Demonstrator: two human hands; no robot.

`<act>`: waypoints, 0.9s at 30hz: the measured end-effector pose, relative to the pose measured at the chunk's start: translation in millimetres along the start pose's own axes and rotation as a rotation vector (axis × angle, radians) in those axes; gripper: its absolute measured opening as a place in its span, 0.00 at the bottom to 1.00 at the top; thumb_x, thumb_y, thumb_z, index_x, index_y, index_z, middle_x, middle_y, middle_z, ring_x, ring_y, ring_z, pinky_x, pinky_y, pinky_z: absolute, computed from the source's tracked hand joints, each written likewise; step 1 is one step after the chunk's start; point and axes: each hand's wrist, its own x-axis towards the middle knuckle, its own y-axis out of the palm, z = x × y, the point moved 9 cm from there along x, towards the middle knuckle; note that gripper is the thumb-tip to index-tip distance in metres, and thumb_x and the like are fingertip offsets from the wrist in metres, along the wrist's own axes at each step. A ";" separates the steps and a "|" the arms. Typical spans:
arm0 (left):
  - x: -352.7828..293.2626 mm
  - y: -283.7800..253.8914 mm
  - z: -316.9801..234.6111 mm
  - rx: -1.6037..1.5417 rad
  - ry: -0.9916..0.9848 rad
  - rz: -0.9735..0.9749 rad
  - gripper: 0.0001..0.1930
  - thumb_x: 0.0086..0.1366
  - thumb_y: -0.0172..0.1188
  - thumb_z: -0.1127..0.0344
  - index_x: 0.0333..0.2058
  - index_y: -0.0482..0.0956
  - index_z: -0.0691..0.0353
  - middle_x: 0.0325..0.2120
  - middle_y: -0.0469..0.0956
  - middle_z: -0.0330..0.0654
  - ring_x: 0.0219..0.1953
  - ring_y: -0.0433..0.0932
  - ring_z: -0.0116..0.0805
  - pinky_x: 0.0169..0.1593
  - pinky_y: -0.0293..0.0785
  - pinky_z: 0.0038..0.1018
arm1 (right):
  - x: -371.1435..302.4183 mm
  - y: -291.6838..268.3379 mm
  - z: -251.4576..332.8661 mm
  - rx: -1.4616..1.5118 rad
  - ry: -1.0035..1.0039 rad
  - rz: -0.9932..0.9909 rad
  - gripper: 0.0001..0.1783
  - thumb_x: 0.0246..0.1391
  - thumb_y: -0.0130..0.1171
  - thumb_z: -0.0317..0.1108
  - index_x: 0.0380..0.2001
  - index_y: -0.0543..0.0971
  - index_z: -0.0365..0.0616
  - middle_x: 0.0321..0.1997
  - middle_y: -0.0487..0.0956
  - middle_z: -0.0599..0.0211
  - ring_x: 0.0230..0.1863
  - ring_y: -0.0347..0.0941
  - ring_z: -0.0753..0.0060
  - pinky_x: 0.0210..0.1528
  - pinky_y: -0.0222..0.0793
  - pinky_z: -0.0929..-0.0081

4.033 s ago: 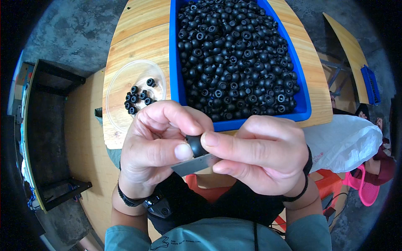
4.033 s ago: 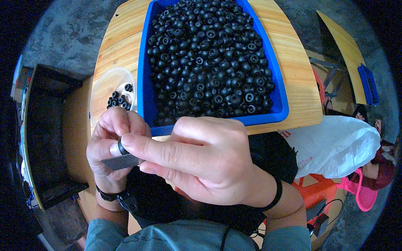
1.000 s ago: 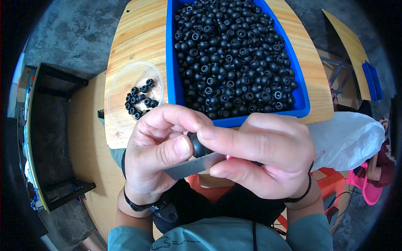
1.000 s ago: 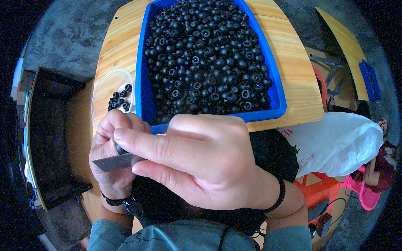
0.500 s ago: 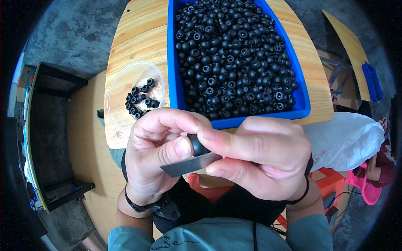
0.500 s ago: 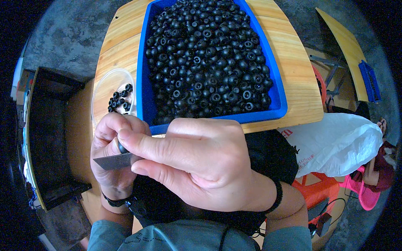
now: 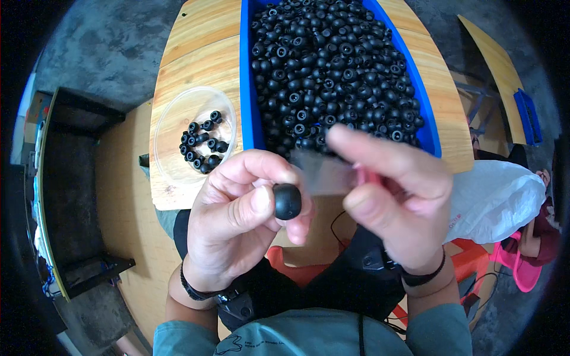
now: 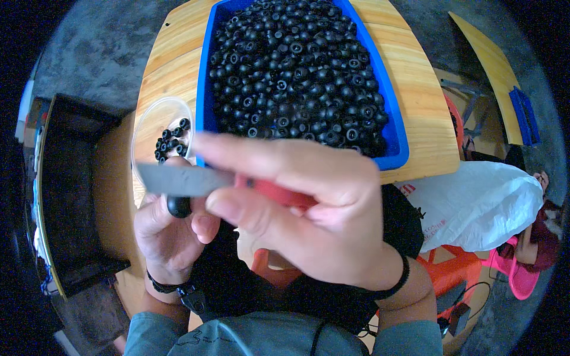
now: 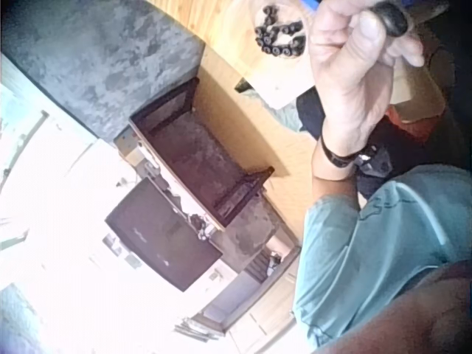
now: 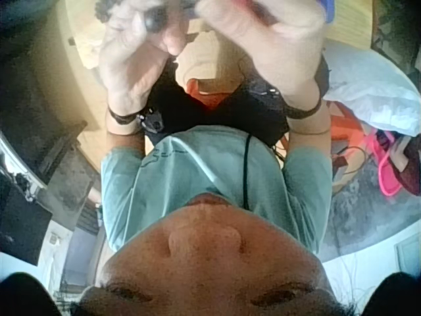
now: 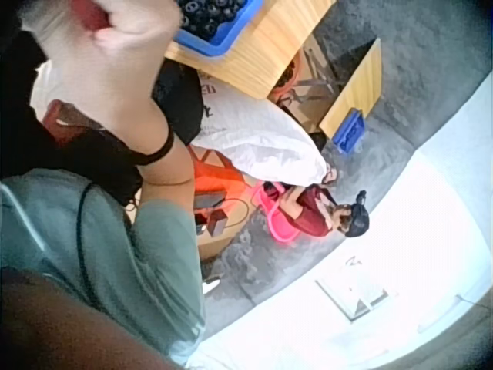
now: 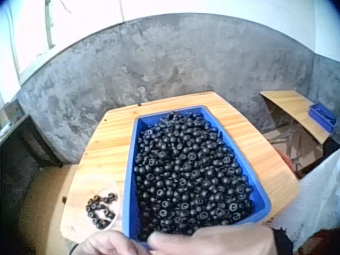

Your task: Sorting and cleaning small black plastic components using a small blade.

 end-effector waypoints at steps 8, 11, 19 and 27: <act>-0.5 3.8 -1.7 -0.041 0.030 -0.015 0.11 0.59 0.54 0.66 0.37 0.71 0.68 0.28 0.73 0.50 0.26 0.75 0.35 0.29 0.73 0.25 | -0.2 -4.2 -4.4 -0.092 0.070 -0.047 0.28 0.46 0.62 0.40 0.47 0.71 0.32 0.31 0.74 0.74 0.26 0.60 0.91 0.28 0.55 0.93; -2.3 4.2 0.5 0.019 0.016 -0.009 0.11 0.57 0.56 0.67 0.37 0.71 0.68 0.29 0.74 0.49 0.29 0.75 0.34 0.34 0.73 0.25 | -1.6 3.4 -10.1 0.028 0.145 0.021 0.29 0.41 0.66 0.36 0.47 0.71 0.32 0.30 0.74 0.72 0.26 0.62 0.92 0.28 0.56 0.94; -5.0 0.0 2.6 0.189 0.081 -0.185 0.12 0.53 0.59 0.69 0.34 0.71 0.70 0.31 0.76 0.48 0.34 0.75 0.32 0.41 0.71 0.25 | -0.5 13.1 -12.4 -0.067 0.018 0.104 0.23 0.40 0.64 0.25 0.44 0.73 0.35 0.35 0.76 0.68 0.33 0.68 0.87 0.36 0.63 0.90; -31.7 -30.3 -107.1 1.165 0.586 -0.572 0.07 0.54 0.53 0.78 0.33 0.73 0.72 0.26 0.75 0.44 0.29 0.73 0.26 0.34 0.67 0.17 | 1.0 -49.9 -14.4 -0.240 0.072 -0.174 0.18 0.45 0.59 0.24 0.43 0.73 0.36 0.31 0.73 0.76 0.26 0.57 0.95 0.29 0.56 0.95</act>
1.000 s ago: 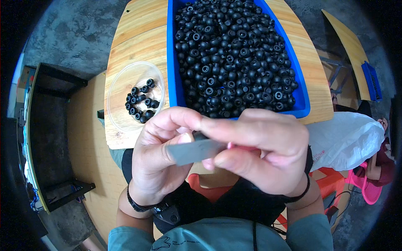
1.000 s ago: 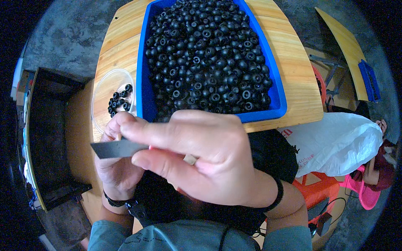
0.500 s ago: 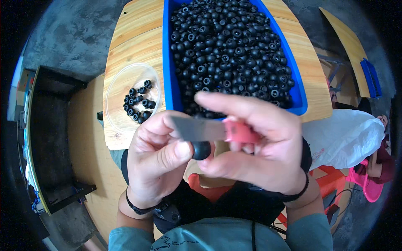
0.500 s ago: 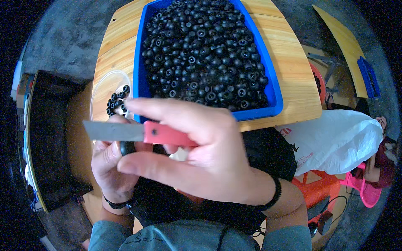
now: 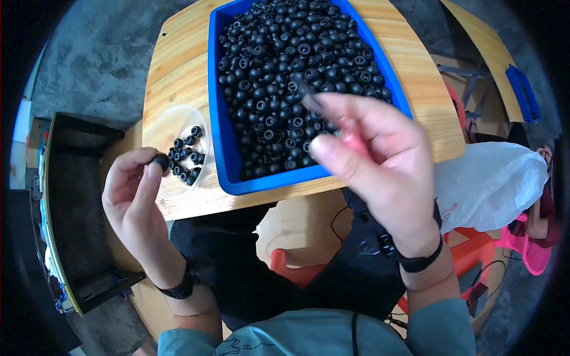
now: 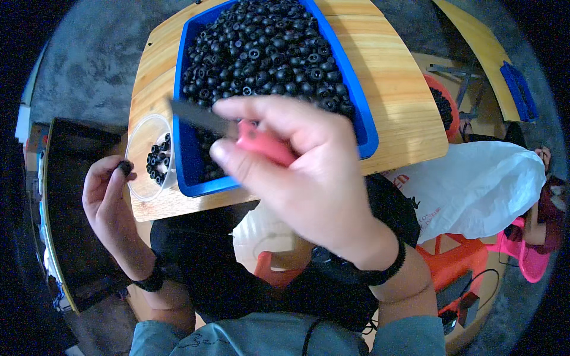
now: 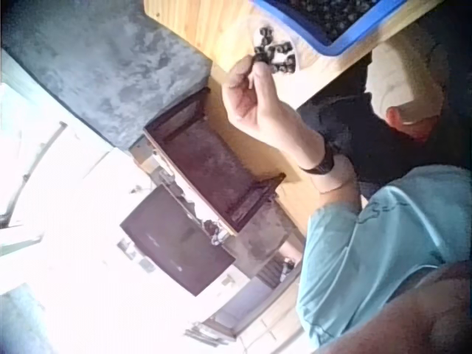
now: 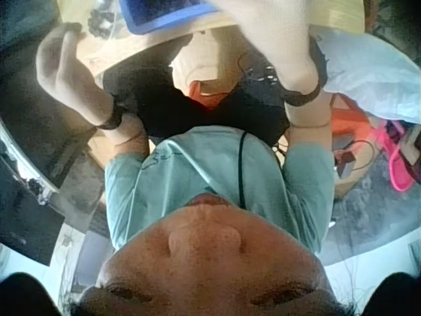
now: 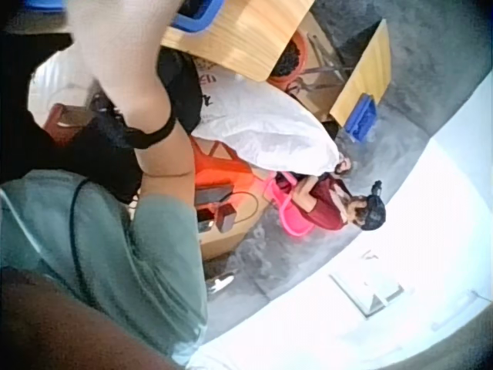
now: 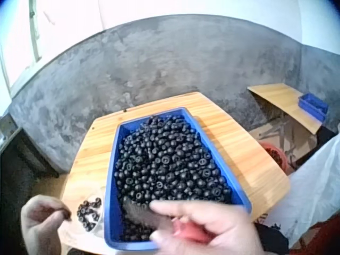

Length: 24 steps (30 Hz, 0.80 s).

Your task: Sorting and cleaning small black plastic components using a small blade.

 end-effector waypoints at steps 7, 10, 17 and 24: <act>14.1 33.1 38.8 0.533 -0.107 0.242 0.07 0.50 0.57 0.80 0.31 0.76 0.71 0.27 0.77 0.41 0.28 0.75 0.25 0.35 0.69 0.18 | 3.2 -25.5 2.2 0.108 0.030 -0.079 0.19 0.46 0.58 0.24 0.44 0.72 0.34 0.42 0.75 0.67 0.27 0.58 0.93 0.33 0.57 0.93; 2.9 55.7 35.3 -0.067 -0.297 0.305 0.09 0.50 0.59 0.78 0.33 0.76 0.71 0.27 0.77 0.43 0.29 0.75 0.25 0.37 0.70 0.20 | 0.7 -32.8 -1.7 0.051 0.009 -0.074 0.19 0.46 0.58 0.25 0.44 0.72 0.34 0.35 0.74 0.75 0.27 0.58 0.93 0.32 0.56 0.94; -54.9 119.0 -0.3 -0.924 -0.590 0.565 0.15 0.58 0.56 0.63 0.38 0.72 0.70 0.29 0.75 0.51 0.28 0.75 0.35 0.33 0.73 0.27 | -15.8 3.6 47.2 -0.181 -0.420 0.155 0.26 0.39 0.66 0.38 0.42 0.75 0.37 0.21 0.74 0.71 0.19 0.67 0.86 0.20 0.59 0.88; -70.9 121.6 -7.0 -1.154 -0.694 0.533 0.15 0.60 0.53 0.58 0.35 0.72 0.67 0.25 0.74 0.43 0.27 0.74 0.28 0.32 0.73 0.23 | -29.1 27.5 61.1 -0.274 -0.581 0.248 0.22 0.37 0.65 0.37 0.38 0.78 0.40 0.16 0.74 0.71 0.14 0.67 0.78 0.15 0.59 0.84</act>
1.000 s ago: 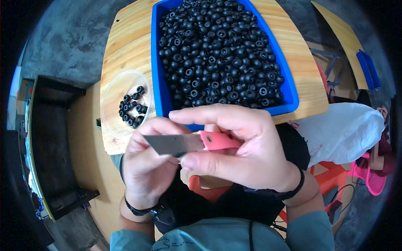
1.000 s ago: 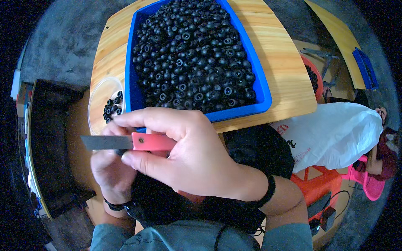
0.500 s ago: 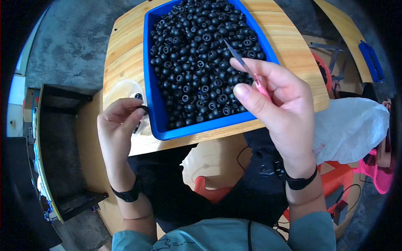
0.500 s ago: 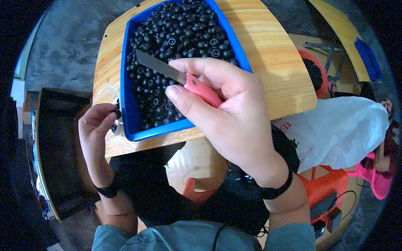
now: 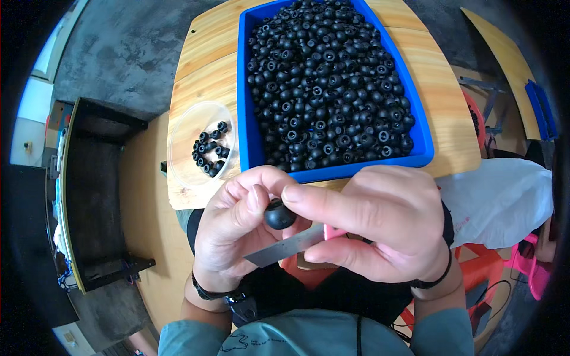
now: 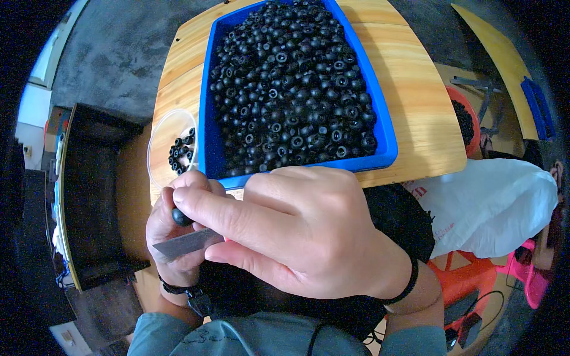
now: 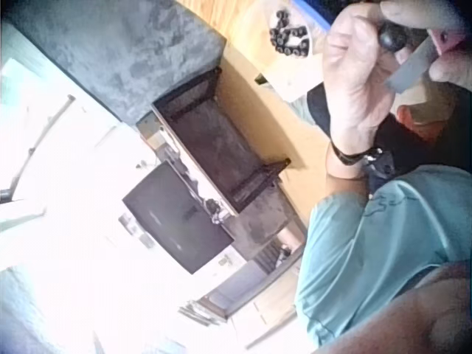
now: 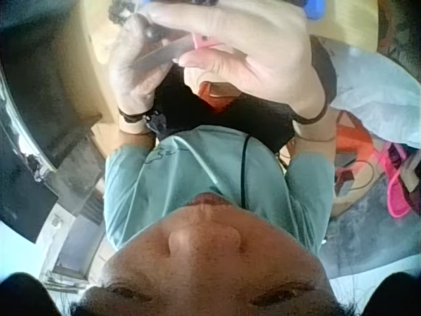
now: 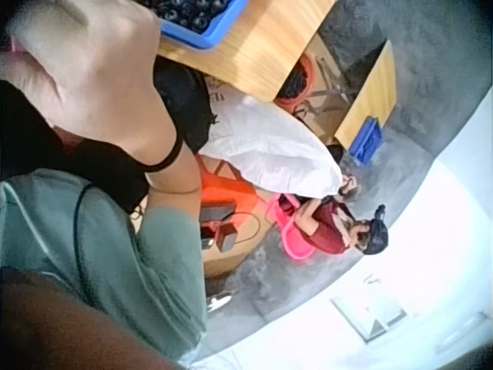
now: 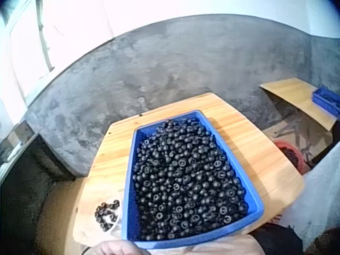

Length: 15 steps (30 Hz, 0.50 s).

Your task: Sorting and cleaning small black plastic components using a small blade.

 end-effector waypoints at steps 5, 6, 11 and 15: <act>-2.7 -0.9 0.1 0.100 0.021 -0.033 0.17 0.59 0.55 0.56 0.33 0.73 0.67 0.26 0.75 0.43 0.27 0.75 0.27 0.33 0.72 0.22 | 1.7 2.8 5.1 -0.041 -0.041 0.000 0.20 0.37 0.65 0.38 0.36 0.79 0.41 0.15 0.73 0.72 0.13 0.66 0.78 0.15 0.58 0.83; -3.0 0.6 0.7 0.101 0.006 -0.028 0.17 0.59 0.55 0.56 0.33 0.73 0.67 0.27 0.75 0.43 0.28 0.75 0.27 0.34 0.72 0.22 | 2.7 3.0 5.9 -0.045 -0.040 0.008 0.19 0.38 0.65 0.38 0.35 0.79 0.41 0.15 0.72 0.72 0.13 0.66 0.79 0.15 0.57 0.84; -5.2 -3.1 2.4 0.094 -0.004 -0.024 0.17 0.58 0.56 0.56 0.32 0.73 0.67 0.27 0.75 0.43 0.28 0.75 0.27 0.34 0.71 0.21 | 2.5 6.4 5.0 -0.049 -0.034 0.025 0.17 0.38 0.65 0.39 0.34 0.80 0.43 0.13 0.69 0.74 0.13 0.65 0.79 0.14 0.56 0.84; -5.2 -1.8 1.8 0.088 -0.003 -0.001 0.17 0.58 0.56 0.56 0.32 0.73 0.67 0.27 0.75 0.43 0.28 0.74 0.27 0.34 0.71 0.21 | 4.5 7.6 5.2 -0.033 -0.022 0.012 0.18 0.38 0.65 0.40 0.34 0.80 0.43 0.13 0.69 0.74 0.12 0.64 0.80 0.14 0.56 0.85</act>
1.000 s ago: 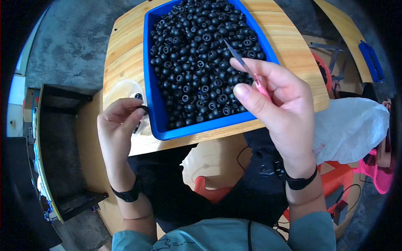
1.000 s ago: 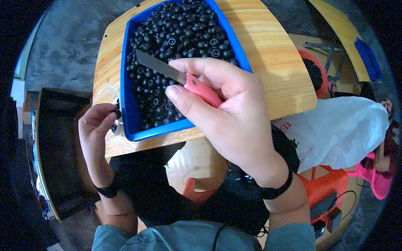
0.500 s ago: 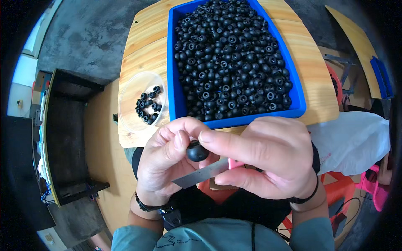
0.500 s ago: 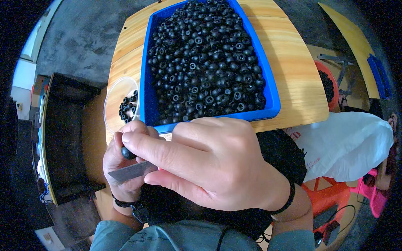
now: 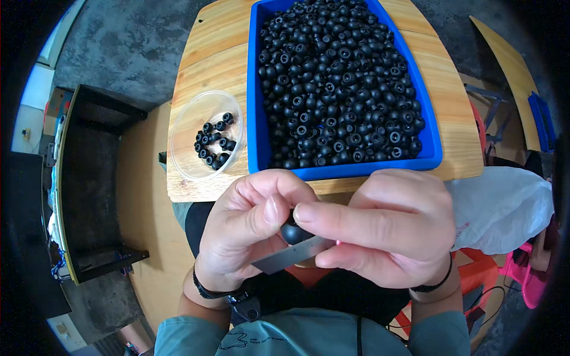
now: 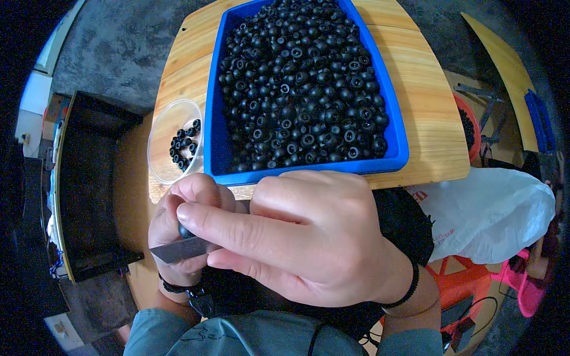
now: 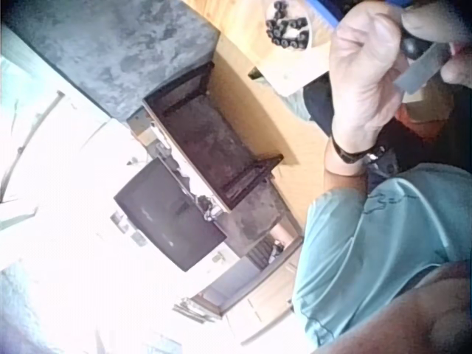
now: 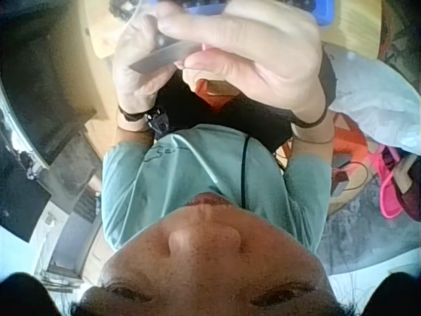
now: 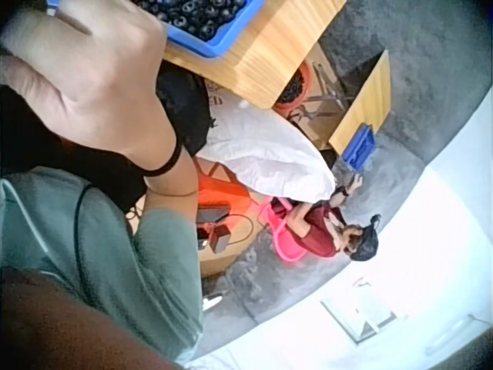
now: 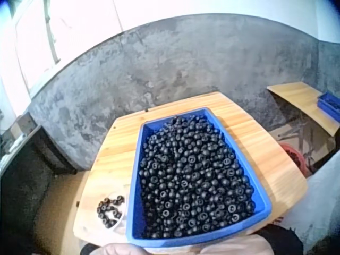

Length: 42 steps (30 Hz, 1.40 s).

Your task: Sorting and cleaning small black plastic components using a small blade.

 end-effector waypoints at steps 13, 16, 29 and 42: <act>-2.1 -2.2 -1.8 -0.007 0.019 -0.018 0.17 0.57 0.57 0.57 0.31 0.73 0.69 0.27 0.76 0.46 0.27 0.75 0.28 0.32 0.71 0.21 | -2.4 1.3 -2.0 0.011 0.022 0.044 0.17 0.38 0.65 0.39 0.33 0.80 0.44 0.13 0.69 0.75 0.12 0.63 0.82 0.13 0.54 0.86; -1.0 0.4 -4.0 0.054 0.021 -0.013 0.17 0.56 0.58 0.58 0.32 0.72 0.70 0.27 0.76 0.46 0.27 0.75 0.28 0.32 0.71 0.20 | -3.3 -0.4 -1.6 0.015 0.026 0.037 0.17 0.39 0.65 0.38 0.34 0.80 0.42 0.14 0.70 0.73 0.12 0.64 0.80 0.13 0.55 0.85; -10.8 -64.8 -116.1 1.581 0.414 -0.695 0.04 0.50 0.59 0.76 0.27 0.78 0.67 0.20 0.74 0.36 0.23 0.69 0.19 0.27 0.63 0.16 | -26.8 -37.3 -66.3 0.006 0.497 -0.251 0.11 0.41 0.62 0.22 0.32 0.75 0.36 0.22 0.70 0.79 0.23 0.59 0.92 0.26 0.55 0.93; 96.7 0.1 -8.9 1.894 0.273 0.212 0.12 0.44 0.57 0.79 0.32 0.77 0.66 0.27 0.75 0.48 0.30 0.74 0.43 0.37 0.70 0.29 | -38.5 -48.2 -80.4 0.121 0.633 -0.304 0.06 0.47 0.55 0.21 0.31 0.74 0.36 0.25 0.71 0.78 0.26 0.61 0.93 0.27 0.56 0.93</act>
